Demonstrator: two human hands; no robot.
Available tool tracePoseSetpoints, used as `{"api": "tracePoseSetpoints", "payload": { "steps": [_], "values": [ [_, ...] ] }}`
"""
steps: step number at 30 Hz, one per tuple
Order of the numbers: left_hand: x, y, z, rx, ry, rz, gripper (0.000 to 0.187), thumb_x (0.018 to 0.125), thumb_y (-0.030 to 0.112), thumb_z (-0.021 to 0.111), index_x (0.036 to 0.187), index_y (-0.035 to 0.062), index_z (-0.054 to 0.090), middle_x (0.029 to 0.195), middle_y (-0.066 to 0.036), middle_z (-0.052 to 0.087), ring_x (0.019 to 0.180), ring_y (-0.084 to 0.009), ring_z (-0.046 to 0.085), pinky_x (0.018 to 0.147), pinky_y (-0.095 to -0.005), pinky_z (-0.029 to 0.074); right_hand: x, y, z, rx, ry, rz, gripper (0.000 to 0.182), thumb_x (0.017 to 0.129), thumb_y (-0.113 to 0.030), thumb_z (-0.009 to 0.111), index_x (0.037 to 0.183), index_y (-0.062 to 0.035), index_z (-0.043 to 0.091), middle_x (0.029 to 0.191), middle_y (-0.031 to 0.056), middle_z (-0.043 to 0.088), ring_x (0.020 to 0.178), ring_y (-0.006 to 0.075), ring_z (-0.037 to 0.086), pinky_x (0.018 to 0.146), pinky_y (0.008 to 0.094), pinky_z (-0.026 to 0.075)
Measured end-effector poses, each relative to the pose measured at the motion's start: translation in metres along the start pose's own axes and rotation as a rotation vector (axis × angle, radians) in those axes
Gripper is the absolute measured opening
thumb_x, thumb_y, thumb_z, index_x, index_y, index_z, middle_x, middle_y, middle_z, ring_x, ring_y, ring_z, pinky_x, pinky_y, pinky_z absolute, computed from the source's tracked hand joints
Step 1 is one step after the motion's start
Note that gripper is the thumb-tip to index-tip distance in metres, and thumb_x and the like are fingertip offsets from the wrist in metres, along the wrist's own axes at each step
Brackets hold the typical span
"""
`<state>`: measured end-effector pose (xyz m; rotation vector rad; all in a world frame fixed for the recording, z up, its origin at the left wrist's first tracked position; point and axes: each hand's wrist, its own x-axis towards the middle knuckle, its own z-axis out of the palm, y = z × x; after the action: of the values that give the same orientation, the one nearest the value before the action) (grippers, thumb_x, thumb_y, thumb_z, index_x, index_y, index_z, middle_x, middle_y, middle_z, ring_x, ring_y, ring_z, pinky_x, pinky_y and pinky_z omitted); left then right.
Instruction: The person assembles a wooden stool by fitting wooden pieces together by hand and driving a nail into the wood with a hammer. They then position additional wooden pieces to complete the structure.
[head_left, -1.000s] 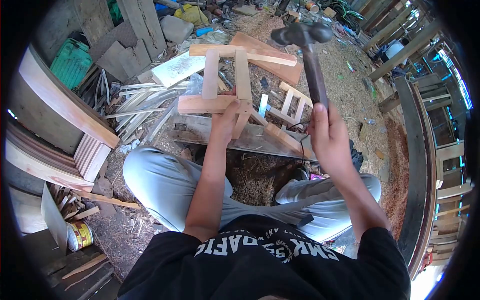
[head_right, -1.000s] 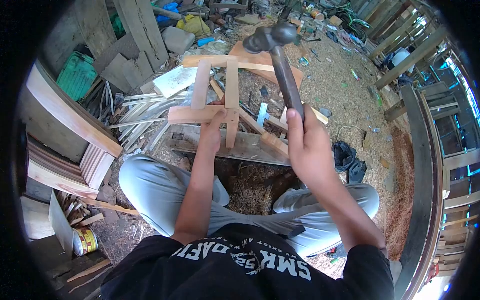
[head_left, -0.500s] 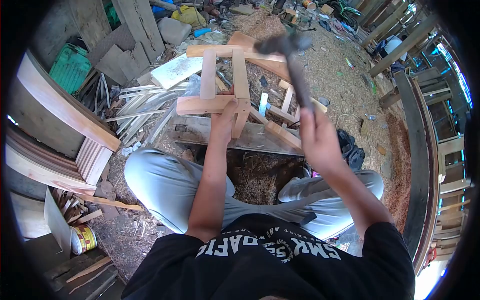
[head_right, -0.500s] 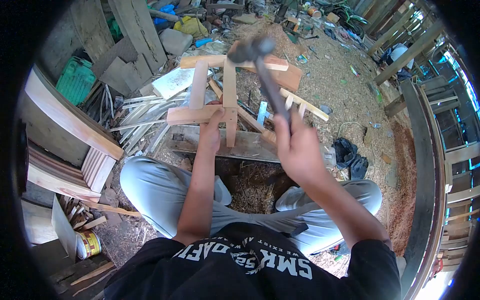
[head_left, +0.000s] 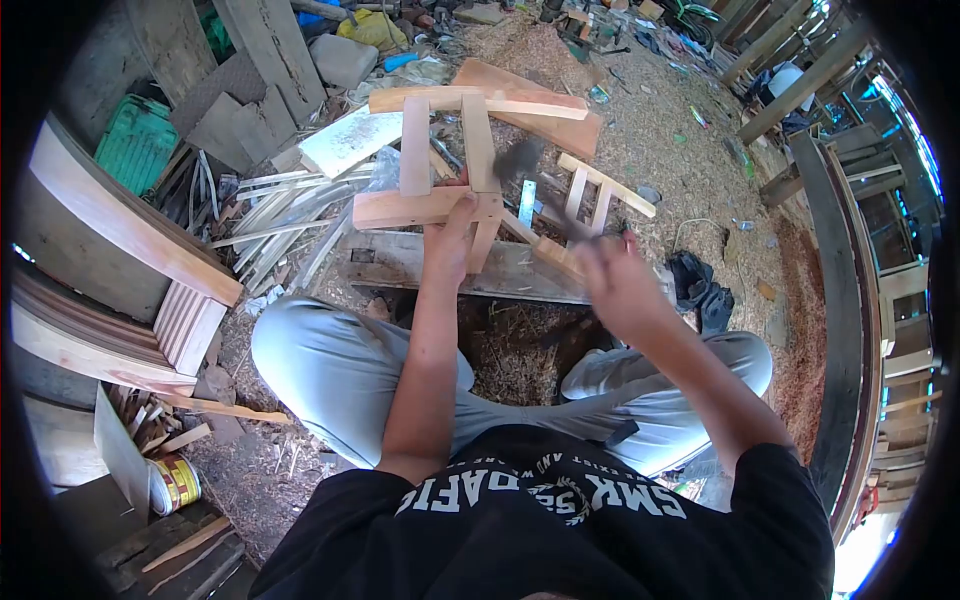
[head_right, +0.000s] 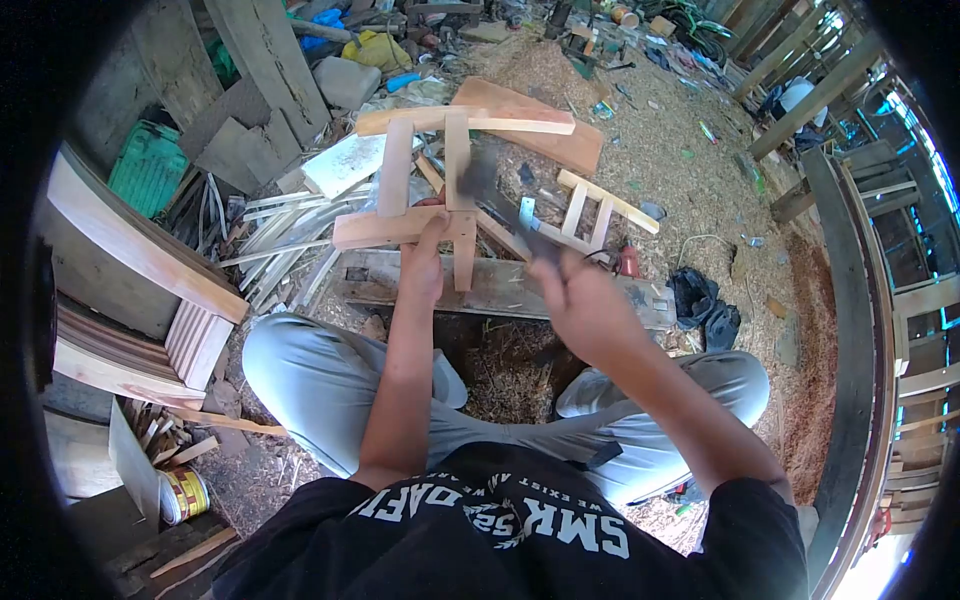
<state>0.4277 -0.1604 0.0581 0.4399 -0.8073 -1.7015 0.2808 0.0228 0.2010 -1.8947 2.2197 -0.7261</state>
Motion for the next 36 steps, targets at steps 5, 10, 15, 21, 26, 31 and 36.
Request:
{"api": "tracePoseSetpoints", "payload": {
  "steps": [5,10,15,21,26,31,36],
  "values": [
    [-0.008,-0.002,-0.001,0.013,0.0,-0.042,0.029,0.097,0.015,0.069,0.123,0.0073,0.061,0.135,-0.01,0.065,0.123,-0.0193,0.059,0.108,-0.0391,0.043,0.006,-0.02,-0.029,0.187,-0.283,0.276,0.045,0.108,-0.041,0.053,0.105,0.0028,0.063,0.069,0.0201,0.062,0.065,0.0411,0.063,0.067,0.0471,0.051],
    [-0.004,0.003,0.002,0.013,-0.005,-0.024,0.027,0.098,0.014,0.068,0.123,0.0072,0.061,0.136,-0.009,0.064,0.125,-0.0192,0.058,0.109,-0.0396,0.043,0.016,-0.051,-0.05,0.372,0.072,0.283,0.045,0.11,-0.041,0.05,0.107,0.0024,0.061,0.068,0.0182,0.061,0.061,0.0335,0.063,0.061,0.0463,0.048],
    [-0.008,0.007,0.008,0.028,-0.003,-0.021,0.026,0.099,0.014,0.067,0.124,0.0074,0.061,0.136,-0.01,0.064,0.127,-0.0203,0.057,0.11,-0.0403,0.043,-0.009,0.008,0.008,-0.041,-0.203,0.143,0.044,0.11,-0.04,0.05,0.111,0.0033,0.06,0.068,0.0029,0.055,0.055,0.0159,0.053,0.055,0.0349,0.044],
    [-0.005,0.002,0.001,-0.013,-0.02,-0.019,0.028,0.099,0.016,0.068,0.124,0.007,0.061,0.135,-0.01,0.064,0.125,-0.0199,0.058,0.11,-0.0397,0.043,0.012,-0.039,-0.044,0.332,-0.035,0.365,0.045,0.109,-0.041,0.051,0.101,0.0025,0.061,0.064,0.0157,0.06,0.056,0.0303,0.062,0.057,0.0441,0.047],
    [-0.002,-0.001,0.0,-0.004,-0.014,0.0,0.029,0.098,0.017,0.069,0.125,0.0069,0.061,0.134,-0.009,0.065,0.123,-0.0196,0.059,0.109,-0.0387,0.044,0.01,-0.036,-0.03,0.262,0.063,0.257,0.044,0.11,-0.04,0.05,0.103,0.0022,0.06,0.064,0.0159,0.06,0.056,0.0307,0.062,0.057,0.0454,0.047],
    [-0.006,-0.006,-0.004,-0.005,-0.028,-0.027,0.032,0.099,0.017,0.069,0.127,0.0067,0.061,0.134,-0.009,0.065,0.124,-0.0195,0.059,0.109,-0.0388,0.043,0.006,-0.027,-0.025,0.077,-0.154,0.152,0.046,0.109,-0.04,0.049,0.104,0.0028,0.062,0.074,0.0249,0.066,0.073,0.0458,0.067,0.068,0.0493,0.05],
    [-0.008,0.007,0.007,-0.025,0.019,-0.043,0.034,0.097,0.018,0.072,0.128,0.0064,0.062,0.127,-0.007,0.067,0.119,-0.0179,0.06,0.106,-0.0375,0.045,0.008,-0.044,-0.038,0.224,0.035,0.265,0.044,0.11,-0.039,0.049,0.104,0.0024,0.063,0.069,0.0238,0.064,0.068,0.0434,0.066,0.07,0.0498,0.05]
  ]
}}
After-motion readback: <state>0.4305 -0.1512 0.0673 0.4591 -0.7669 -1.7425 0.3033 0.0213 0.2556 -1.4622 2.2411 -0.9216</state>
